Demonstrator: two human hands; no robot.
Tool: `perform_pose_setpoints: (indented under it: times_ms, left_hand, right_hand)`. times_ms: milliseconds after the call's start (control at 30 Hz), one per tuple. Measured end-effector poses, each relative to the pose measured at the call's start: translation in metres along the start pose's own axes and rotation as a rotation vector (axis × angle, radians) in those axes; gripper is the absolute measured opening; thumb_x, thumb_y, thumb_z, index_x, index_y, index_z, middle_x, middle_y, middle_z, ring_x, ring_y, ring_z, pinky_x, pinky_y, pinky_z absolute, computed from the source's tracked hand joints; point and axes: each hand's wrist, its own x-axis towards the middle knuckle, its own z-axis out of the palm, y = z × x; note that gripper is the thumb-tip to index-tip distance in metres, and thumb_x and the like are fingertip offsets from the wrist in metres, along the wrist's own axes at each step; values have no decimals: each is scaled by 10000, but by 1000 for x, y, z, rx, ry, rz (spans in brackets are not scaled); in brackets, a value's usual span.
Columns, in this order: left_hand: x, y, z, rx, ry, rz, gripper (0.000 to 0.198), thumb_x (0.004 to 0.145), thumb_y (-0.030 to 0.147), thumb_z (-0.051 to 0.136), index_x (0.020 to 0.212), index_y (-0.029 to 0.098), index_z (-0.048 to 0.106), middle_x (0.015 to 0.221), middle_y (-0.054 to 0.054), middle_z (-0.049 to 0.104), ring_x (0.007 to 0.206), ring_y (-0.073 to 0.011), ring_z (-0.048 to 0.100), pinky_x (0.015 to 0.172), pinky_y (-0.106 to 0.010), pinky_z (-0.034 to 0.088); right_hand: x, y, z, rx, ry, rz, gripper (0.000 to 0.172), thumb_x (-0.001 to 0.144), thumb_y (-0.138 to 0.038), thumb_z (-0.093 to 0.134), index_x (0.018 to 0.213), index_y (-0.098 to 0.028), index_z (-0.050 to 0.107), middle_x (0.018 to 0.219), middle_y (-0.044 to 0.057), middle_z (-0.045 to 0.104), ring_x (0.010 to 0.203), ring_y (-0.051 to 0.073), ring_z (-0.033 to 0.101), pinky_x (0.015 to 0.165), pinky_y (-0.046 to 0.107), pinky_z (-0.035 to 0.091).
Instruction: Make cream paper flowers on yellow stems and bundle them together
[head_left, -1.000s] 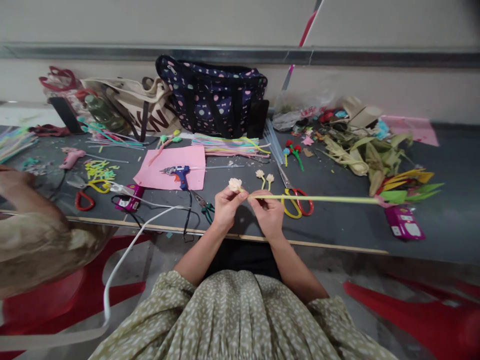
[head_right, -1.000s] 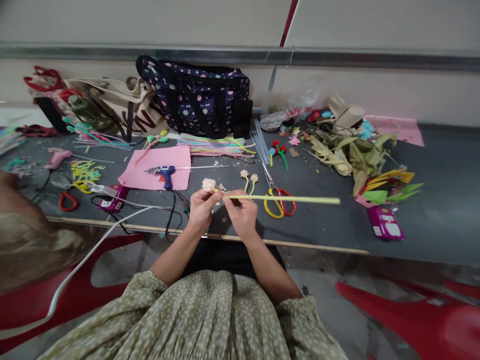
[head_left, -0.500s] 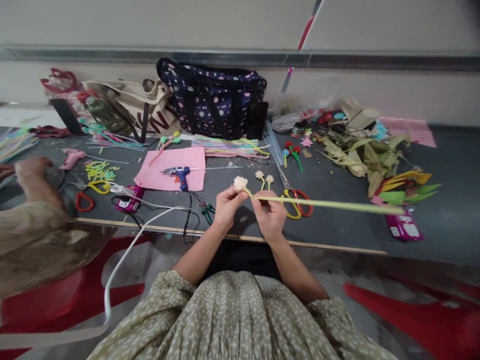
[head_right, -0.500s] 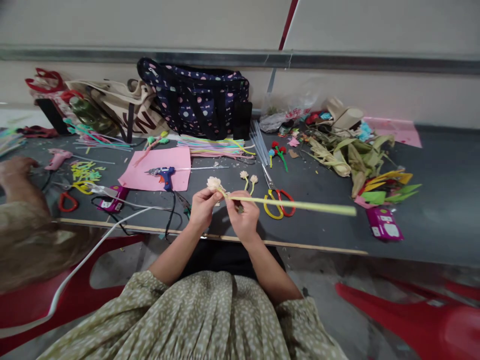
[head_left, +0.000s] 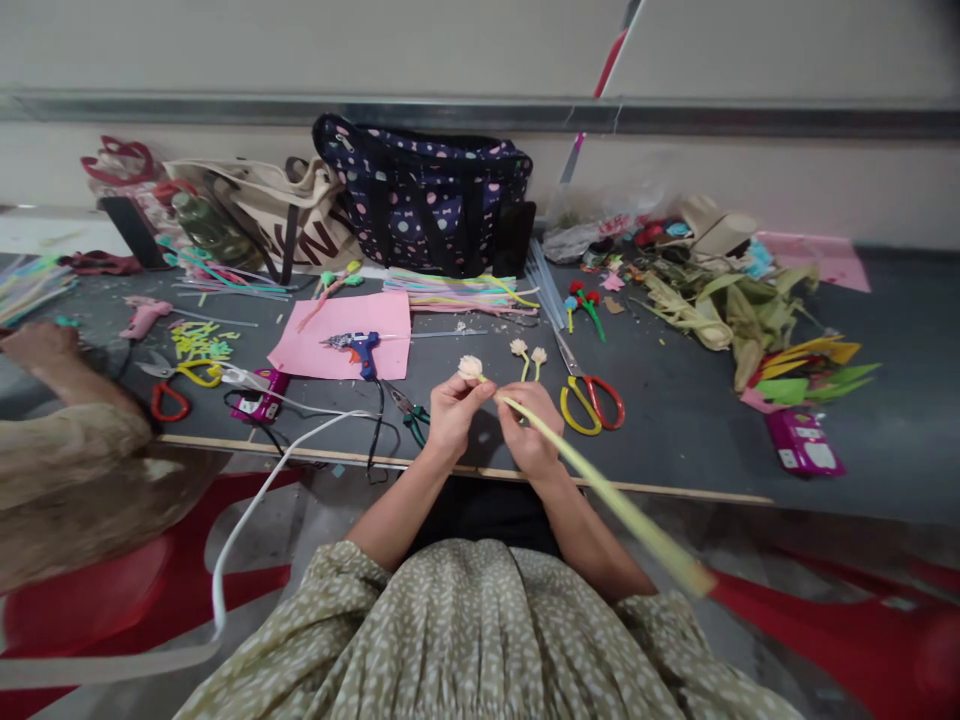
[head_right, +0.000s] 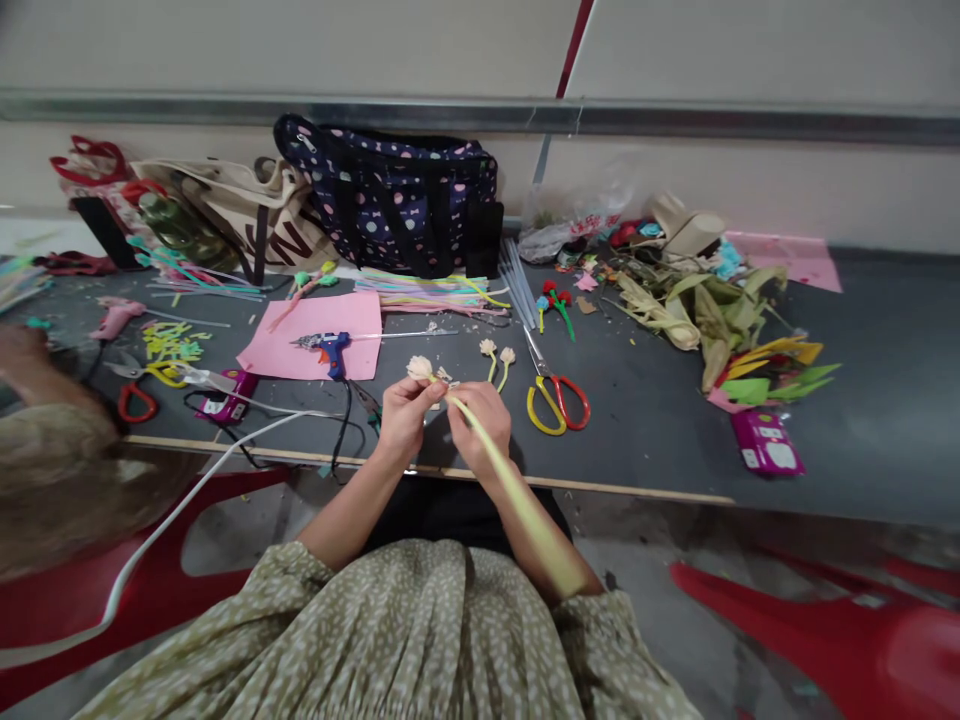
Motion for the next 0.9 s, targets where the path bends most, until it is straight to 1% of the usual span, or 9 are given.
perform_pose_setpoints:
  times_ms: [233, 367, 467, 533, 600, 700, 767, 833, 900]
  left_hand:
    - [3, 1, -5, 25, -79, 87, 178, 613, 290, 823, 649, 158, 709, 695, -13, 639, 683, -111, 557, 704, -247, 459]
    - [5, 1, -11, 29, -174, 101, 182, 619, 301, 820, 658, 158, 714, 700, -19, 629, 656, -117, 558, 655, -252, 460]
    - [5, 1, -14, 36, -237, 89, 195, 616, 313, 821, 652, 153, 715, 709, -28, 625, 628, -119, 557, 613, -258, 462]
    - [6, -1, -14, 31, -222, 79, 198, 602, 313, 829, 648, 156, 718, 717, -29, 633, 651, -127, 569, 634, -262, 470]
    - [7, -4, -12, 11, -176, 50, 193, 598, 313, 832, 661, 163, 727, 726, -26, 649, 678, -128, 577, 676, -263, 474]
    - [7, -7, -9, -6, -130, 3, 178, 655, 326, 797, 682, 163, 730, 718, -23, 654, 690, -117, 569, 723, -255, 462]
    - [6, -8, -8, 5, -115, 0, 189, 685, 332, 773, 653, 155, 713, 688, -19, 636, 695, -114, 558, 730, -248, 451]
    - [4, -8, -6, 13, -94, -7, 196, 683, 330, 772, 642, 153, 701, 664, -11, 619, 680, -109, 545, 714, -241, 444]
    - [2, -8, -4, 12, -70, -34, 195, 668, 328, 782, 665, 150, 703, 660, -8, 620, 655, -102, 537, 692, -236, 442]
  right_hand:
    - [7, -11, -1, 456, -13, 519, 100, 780, -278, 675, 738, -187, 674, 763, 14, 657, 704, 132, 593, 641, 256, 476]
    - [7, -9, 0, 787, -65, 808, 124, 693, -280, 751, 710, -185, 672, 608, -34, 584, 478, 64, 430, 441, 210, 329]
    - [5, -10, 1, 908, -121, 932, 165, 657, -294, 770, 699, -176, 661, 574, -32, 566, 458, 60, 401, 413, 203, 282]
    - [3, -11, 3, 867, -92, 890, 168, 679, -309, 755, 719, -178, 658, 595, -27, 573, 465, 62, 408, 419, 207, 298]
    - [2, -11, 4, 714, -24, 748, 148, 730, -316, 719, 754, -185, 655, 665, -13, 601, 511, 76, 460, 461, 223, 364]
    - [2, -6, 3, 341, 77, 399, 88, 811, -278, 641, 782, -195, 645, 792, 24, 640, 686, 131, 575, 607, 270, 473]
    - [2, 0, 1, 100, 118, 149, 47, 837, -221, 604, 807, -205, 636, 822, 43, 654, 781, 164, 604, 700, 310, 502]
    - [1, 8, -1, -79, 108, -46, 66, 845, -174, 583, 857, -213, 634, 853, 62, 667, 834, 184, 612, 758, 339, 510]
    - [-1, 15, -2, -207, 63, -154, 111, 851, -152, 570, 912, -218, 634, 902, 80, 671, 870, 195, 609, 781, 349, 510]
